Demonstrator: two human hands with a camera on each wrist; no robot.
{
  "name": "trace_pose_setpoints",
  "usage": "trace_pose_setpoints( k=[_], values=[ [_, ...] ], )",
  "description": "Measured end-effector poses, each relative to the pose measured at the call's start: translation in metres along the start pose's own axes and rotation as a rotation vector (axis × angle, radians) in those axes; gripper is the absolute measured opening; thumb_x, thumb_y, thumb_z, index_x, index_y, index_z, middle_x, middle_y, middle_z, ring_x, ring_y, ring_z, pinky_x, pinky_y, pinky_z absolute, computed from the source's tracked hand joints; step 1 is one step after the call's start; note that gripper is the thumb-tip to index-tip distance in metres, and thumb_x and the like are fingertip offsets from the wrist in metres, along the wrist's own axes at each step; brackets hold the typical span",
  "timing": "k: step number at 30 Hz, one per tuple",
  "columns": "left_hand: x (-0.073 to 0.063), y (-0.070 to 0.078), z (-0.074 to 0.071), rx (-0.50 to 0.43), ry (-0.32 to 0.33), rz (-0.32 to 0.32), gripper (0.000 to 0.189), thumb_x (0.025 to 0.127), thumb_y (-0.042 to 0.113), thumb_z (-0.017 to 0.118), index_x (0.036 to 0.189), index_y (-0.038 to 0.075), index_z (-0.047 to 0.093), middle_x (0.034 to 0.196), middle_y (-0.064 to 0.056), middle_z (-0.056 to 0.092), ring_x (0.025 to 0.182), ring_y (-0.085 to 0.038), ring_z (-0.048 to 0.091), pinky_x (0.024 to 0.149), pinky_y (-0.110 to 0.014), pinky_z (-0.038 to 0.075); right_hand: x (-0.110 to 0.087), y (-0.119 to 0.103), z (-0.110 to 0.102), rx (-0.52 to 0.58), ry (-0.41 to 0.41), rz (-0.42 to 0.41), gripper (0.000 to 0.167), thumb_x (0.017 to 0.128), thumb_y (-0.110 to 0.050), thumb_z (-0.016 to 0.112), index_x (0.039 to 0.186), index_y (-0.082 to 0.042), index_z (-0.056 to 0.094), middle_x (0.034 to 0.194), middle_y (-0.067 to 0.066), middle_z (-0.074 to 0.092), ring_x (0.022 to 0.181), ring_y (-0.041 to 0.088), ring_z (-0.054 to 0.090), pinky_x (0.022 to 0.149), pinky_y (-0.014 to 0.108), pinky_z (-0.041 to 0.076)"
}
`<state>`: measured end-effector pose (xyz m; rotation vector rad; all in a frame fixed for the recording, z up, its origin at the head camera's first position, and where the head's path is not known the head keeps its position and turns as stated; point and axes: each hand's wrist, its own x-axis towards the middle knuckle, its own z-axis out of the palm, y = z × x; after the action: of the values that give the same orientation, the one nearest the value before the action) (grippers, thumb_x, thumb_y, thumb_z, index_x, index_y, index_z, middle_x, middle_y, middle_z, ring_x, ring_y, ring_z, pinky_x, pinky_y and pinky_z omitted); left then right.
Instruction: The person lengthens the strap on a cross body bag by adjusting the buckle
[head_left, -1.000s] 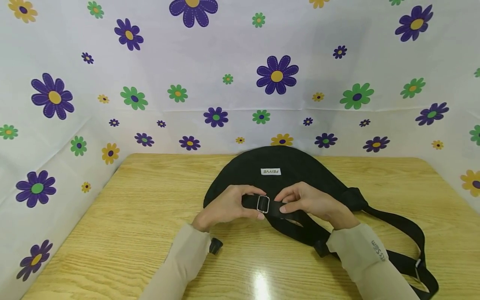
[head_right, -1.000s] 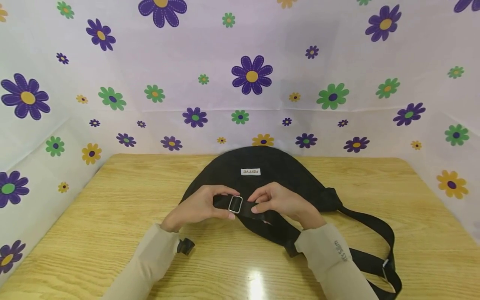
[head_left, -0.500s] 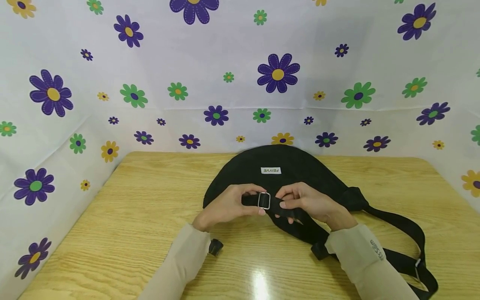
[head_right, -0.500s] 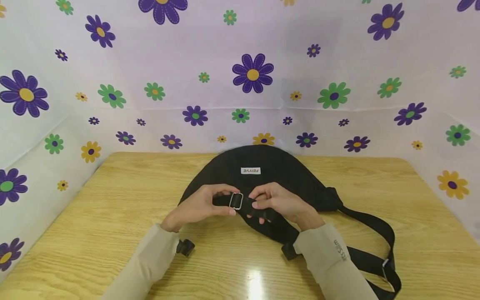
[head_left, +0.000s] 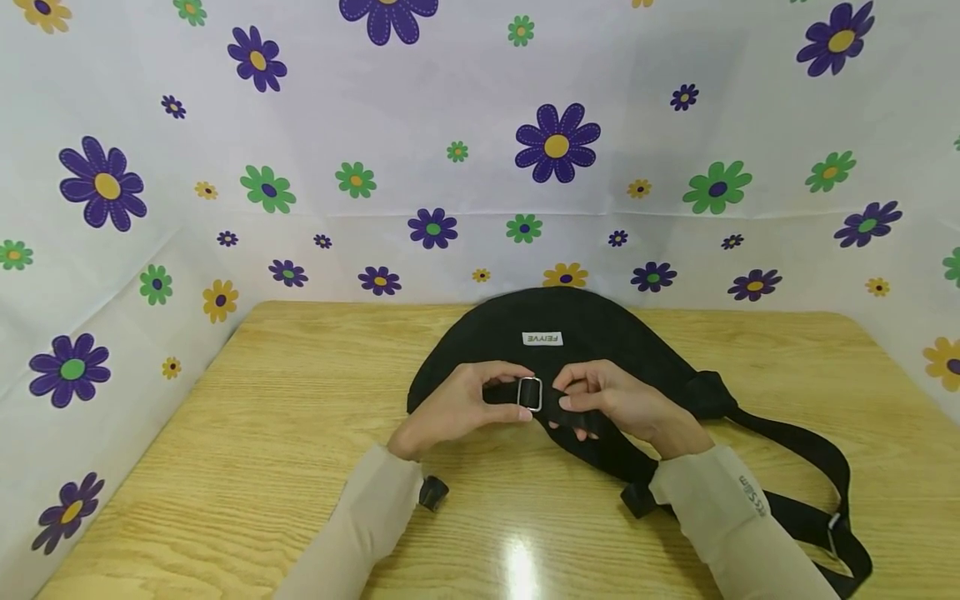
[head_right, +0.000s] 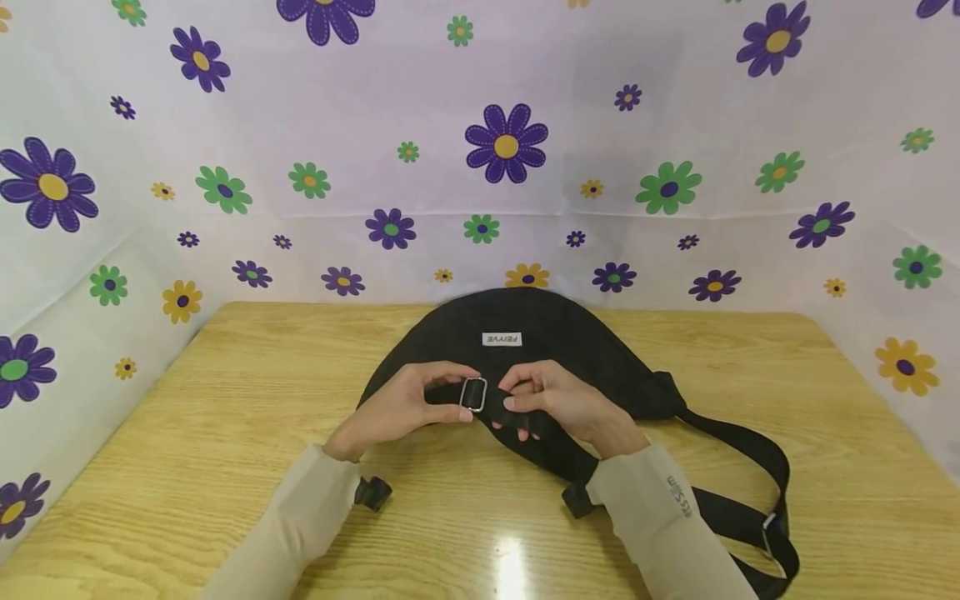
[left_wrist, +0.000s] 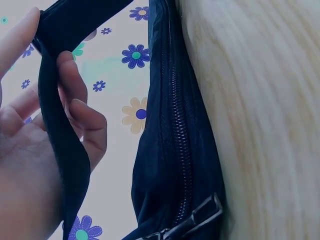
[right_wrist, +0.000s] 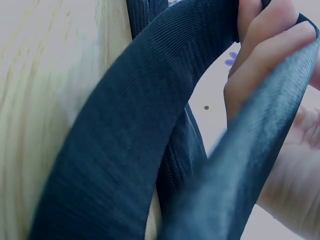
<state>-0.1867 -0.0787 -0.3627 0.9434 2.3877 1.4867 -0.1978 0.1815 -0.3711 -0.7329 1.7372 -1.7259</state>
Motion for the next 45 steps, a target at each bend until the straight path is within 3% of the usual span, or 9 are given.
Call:
trace_pose_setpoints(
  k=[16,27,31,36,42,45],
  values=[
    [0.0,0.003,-0.002,0.011,-0.011,0.005,0.047,0.09,0.017,0.08,0.133,0.005,0.066,0.13,-0.002,0.066,0.122,-0.019,0.058,0.104,-0.04,0.045,0.002,-0.005,0.005,0.028,0.0,-0.055,0.015,0.098,0.008,0.051,0.096,-0.004,0.061,0.085,0.008,0.073,0.056,0.009,0.062,0.053,0.02,0.05],
    [0.001,0.006,0.001,-0.012,-0.016,0.045,0.044,0.088,0.013,0.082,0.129,0.005,0.069,0.118,-0.002,0.071,0.108,-0.012,0.064,0.093,-0.031,0.05,0.006,-0.009,0.013,0.031,0.039,-0.041,0.008,0.098,0.007,0.05,0.095,0.002,0.055,0.083,0.007,0.074,0.056,0.009,0.061,0.054,0.022,0.05],
    [0.001,0.008,0.0,0.002,-0.02,0.069,0.045,0.089,0.014,0.081,0.13,0.004,0.067,0.119,-0.003,0.07,0.112,-0.014,0.063,0.096,-0.033,0.05,0.005,-0.009,0.013,0.042,0.04,-0.036,0.01,0.1,0.006,0.05,0.097,-0.001,0.056,0.082,0.007,0.073,0.055,0.01,0.061,0.054,0.023,0.05],
    [0.0,0.009,-0.004,0.027,-0.006,0.063,0.046,0.092,0.016,0.078,0.133,0.003,0.065,0.126,-0.003,0.067,0.122,-0.017,0.059,0.103,-0.037,0.046,0.004,-0.007,0.009,0.051,-0.008,-0.049,0.013,0.102,0.004,0.047,0.1,-0.003,0.059,0.082,0.009,0.071,0.057,0.013,0.062,0.056,0.024,0.052],
    [-0.002,0.008,-0.009,0.018,0.023,0.072,0.042,0.093,0.013,0.076,0.132,0.003,0.065,0.122,-0.005,0.068,0.111,-0.016,0.062,0.097,-0.036,0.048,-0.001,-0.005,0.001,0.071,-0.078,-0.038,0.017,0.104,0.002,0.047,0.107,0.002,0.063,0.085,0.012,0.07,0.066,0.016,0.064,0.061,0.027,0.054],
    [-0.004,0.009,-0.011,0.035,0.037,0.073,0.042,0.093,0.014,0.076,0.132,0.003,0.065,0.126,-0.006,0.067,0.113,-0.017,0.061,0.099,-0.036,0.048,-0.004,-0.003,-0.001,0.082,-0.103,-0.037,0.019,0.104,0.004,0.046,0.108,0.0,0.065,0.086,0.011,0.07,0.067,0.016,0.065,0.063,0.027,0.055]
  ],
)
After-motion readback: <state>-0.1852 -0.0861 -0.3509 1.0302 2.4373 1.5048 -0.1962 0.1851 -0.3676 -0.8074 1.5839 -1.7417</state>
